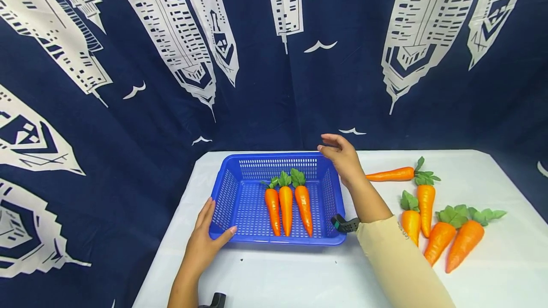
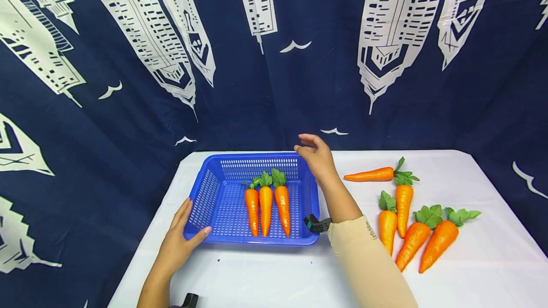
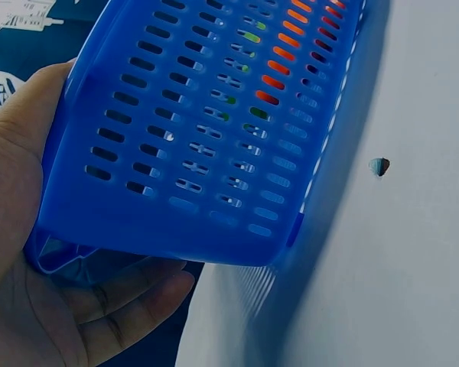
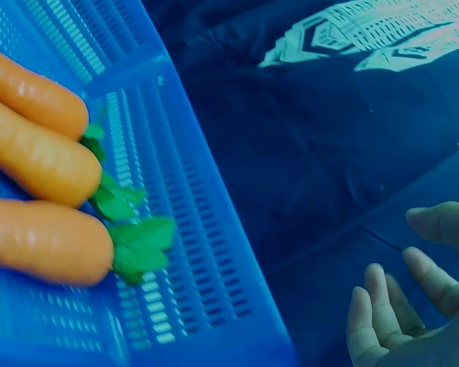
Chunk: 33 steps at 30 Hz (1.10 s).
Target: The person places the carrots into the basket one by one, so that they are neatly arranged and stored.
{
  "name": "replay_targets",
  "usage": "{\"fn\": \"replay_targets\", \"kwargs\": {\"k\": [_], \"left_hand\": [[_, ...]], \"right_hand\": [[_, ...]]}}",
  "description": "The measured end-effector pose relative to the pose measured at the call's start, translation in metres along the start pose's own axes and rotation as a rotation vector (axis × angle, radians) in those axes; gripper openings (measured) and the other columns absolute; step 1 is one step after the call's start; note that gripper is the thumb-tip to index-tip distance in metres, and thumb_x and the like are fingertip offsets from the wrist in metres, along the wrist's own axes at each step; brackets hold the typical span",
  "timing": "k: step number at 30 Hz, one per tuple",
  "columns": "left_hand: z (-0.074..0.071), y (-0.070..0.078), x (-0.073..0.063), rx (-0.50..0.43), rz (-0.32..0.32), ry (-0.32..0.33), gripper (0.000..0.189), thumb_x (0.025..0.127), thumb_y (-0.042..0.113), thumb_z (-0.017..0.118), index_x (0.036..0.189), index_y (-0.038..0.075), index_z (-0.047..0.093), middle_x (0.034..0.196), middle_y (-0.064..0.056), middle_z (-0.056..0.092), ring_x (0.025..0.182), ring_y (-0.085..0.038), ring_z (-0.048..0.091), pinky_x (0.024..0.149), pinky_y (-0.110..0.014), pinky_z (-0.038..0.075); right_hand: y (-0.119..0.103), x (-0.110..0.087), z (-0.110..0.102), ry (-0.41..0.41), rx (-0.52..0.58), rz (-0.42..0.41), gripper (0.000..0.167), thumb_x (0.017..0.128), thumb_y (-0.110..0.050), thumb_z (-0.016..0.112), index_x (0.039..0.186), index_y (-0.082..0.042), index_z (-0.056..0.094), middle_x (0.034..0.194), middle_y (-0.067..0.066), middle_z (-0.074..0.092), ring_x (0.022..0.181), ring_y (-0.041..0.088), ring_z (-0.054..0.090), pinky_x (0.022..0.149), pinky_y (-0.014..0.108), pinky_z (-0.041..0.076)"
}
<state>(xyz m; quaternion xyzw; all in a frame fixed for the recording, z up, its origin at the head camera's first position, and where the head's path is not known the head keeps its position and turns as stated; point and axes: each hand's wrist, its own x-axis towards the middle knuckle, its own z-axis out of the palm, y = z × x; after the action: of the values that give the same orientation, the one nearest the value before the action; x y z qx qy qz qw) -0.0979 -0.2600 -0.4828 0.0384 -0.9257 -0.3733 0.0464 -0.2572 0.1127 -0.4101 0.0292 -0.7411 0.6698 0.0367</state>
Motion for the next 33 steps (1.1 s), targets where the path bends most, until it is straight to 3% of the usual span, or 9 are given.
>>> {"fn": "replay_targets", "kwargs": {"k": [9,17,27,33], "left_hand": [[0.0,0.001,-0.001,-0.001,0.005,0.007,0.101,0.085,0.052,0.077,0.163,0.023,0.02,0.171,0.011,0.009,0.157,-0.037,0.019,0.117,-0.069,0.028],[-0.001,0.001,-0.001,0.0,-0.001,0.005,0.101,0.085,0.051,0.077,0.163,0.023,0.02,0.171,0.011,0.009,0.157,-0.038,0.019,0.116,-0.069,0.028],[-0.002,0.003,-0.001,0.001,-0.002,0.006,0.1,0.086,0.051,0.077,0.163,0.021,0.021,0.171,0.01,0.01,0.157,-0.038,0.019,0.116,-0.07,0.028],[-0.001,0.002,0.0,-0.007,0.0,0.004,0.101,0.085,0.053,0.077,0.163,0.023,0.021,0.171,0.011,0.009,0.157,-0.037,0.018,0.117,-0.069,0.027]], "right_hand": [[0.002,-0.006,-0.029,0.094,-0.036,0.018,0.06,0.097,-0.023,0.066,0.152,-0.01,0.044,0.156,0.018,0.042,0.139,0.036,0.05,0.119,0.053,0.036],[0.013,-0.008,-0.055,0.135,-0.059,0.109,0.072,0.097,-0.029,0.066,0.158,-0.012,0.032,0.164,0.016,0.03,0.152,0.037,0.032,0.119,0.063,0.031],[0.035,-0.009,-0.084,0.226,-0.134,0.307,0.086,0.097,-0.041,0.063,0.164,-0.017,0.014,0.17,0.018,0.003,0.158,0.038,0.012,0.124,0.054,0.027],[0.049,-0.012,-0.106,0.3,-0.192,0.363,0.089,0.097,-0.043,0.062,0.164,-0.019,0.009,0.17,0.019,0.001,0.157,0.041,0.011,0.123,0.055,0.028]]}}
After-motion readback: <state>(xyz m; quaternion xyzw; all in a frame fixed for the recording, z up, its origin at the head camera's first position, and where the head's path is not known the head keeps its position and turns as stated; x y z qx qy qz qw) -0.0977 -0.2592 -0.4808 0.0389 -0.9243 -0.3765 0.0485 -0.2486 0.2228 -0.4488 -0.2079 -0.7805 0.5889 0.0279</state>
